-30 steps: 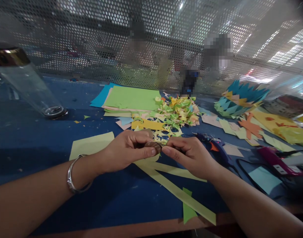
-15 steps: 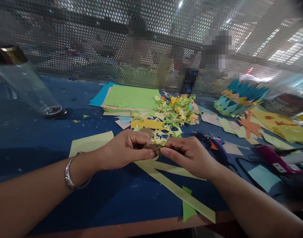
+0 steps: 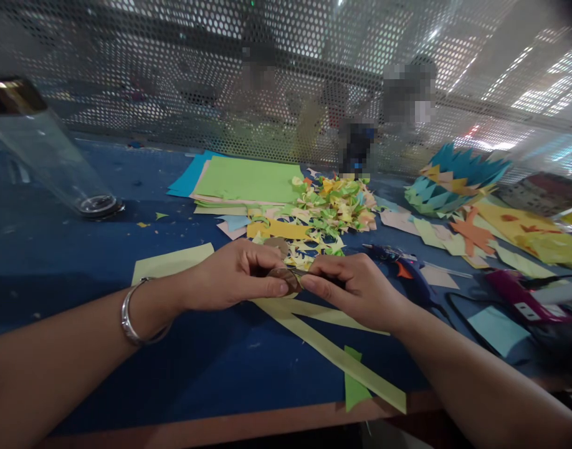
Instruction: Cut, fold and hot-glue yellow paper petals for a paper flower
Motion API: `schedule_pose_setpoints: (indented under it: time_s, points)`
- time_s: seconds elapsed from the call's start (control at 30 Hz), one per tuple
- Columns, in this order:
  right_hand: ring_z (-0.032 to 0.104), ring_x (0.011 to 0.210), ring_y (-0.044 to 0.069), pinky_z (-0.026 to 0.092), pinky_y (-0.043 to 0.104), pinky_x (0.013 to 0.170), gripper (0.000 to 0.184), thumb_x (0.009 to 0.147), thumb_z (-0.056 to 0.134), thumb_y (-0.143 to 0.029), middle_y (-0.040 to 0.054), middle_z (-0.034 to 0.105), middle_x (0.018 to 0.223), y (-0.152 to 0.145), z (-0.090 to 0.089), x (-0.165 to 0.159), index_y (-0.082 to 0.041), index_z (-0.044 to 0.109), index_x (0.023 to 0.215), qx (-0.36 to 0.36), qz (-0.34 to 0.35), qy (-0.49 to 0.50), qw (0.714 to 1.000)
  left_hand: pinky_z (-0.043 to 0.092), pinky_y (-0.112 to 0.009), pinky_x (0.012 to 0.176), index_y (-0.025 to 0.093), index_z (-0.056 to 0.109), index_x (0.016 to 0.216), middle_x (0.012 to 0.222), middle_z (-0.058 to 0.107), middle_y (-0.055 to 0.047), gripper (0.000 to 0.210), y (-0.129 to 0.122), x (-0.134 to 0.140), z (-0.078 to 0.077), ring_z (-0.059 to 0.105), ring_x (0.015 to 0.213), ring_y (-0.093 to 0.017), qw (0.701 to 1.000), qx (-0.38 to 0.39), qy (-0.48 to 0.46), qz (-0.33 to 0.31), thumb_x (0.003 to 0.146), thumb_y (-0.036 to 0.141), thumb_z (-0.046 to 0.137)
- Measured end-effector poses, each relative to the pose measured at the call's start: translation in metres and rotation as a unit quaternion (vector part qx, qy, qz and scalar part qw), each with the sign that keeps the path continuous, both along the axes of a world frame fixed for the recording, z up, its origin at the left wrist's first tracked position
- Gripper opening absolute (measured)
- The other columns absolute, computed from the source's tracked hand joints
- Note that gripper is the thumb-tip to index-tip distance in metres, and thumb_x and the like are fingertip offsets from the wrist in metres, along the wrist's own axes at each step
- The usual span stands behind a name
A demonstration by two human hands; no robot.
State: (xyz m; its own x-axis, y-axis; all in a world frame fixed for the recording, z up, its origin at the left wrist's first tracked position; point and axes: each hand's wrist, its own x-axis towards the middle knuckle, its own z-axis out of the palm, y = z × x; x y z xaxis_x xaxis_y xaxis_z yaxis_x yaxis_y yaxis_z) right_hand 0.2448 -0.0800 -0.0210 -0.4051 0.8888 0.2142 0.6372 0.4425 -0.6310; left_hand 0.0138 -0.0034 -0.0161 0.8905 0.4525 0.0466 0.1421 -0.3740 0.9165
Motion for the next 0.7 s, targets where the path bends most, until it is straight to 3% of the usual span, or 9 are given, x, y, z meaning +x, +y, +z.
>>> schedule_pose_setpoints:
  time_s: [0.4,0.7]
  points:
    - [0.038,0.057,0.008,0.028,0.027,0.054,0.039,0.100,0.050,-0.046,-0.0037,0.044,0.064,0.0005,-0.0025,-0.0008,-0.018,0.056,0.073,-0.016,-0.001,-0.008,1.000,0.039,-0.022,0.063,0.018,0.076,0.086,0.071,0.060,0.000,0.017,0.0019,0.0006,0.0000,0.049,0.066,-0.012,1.000,0.016,0.006,0.004,0.088,0.031,0.065]
    - [0.038,0.059,0.009,0.029,0.027,0.055,0.041,0.100,0.051,-0.046,-0.0030,0.045,0.065,0.0010,-0.0044,0.0009,-0.017,0.056,0.071,-0.013,-0.005,-0.001,1.000,0.046,-0.027,0.076,0.019,0.078,0.093,0.083,0.071,-0.003,0.016,0.0047,0.0011,-0.0011,0.062,0.081,-0.017,1.000,0.015,0.014,0.005,0.087,0.029,0.065]
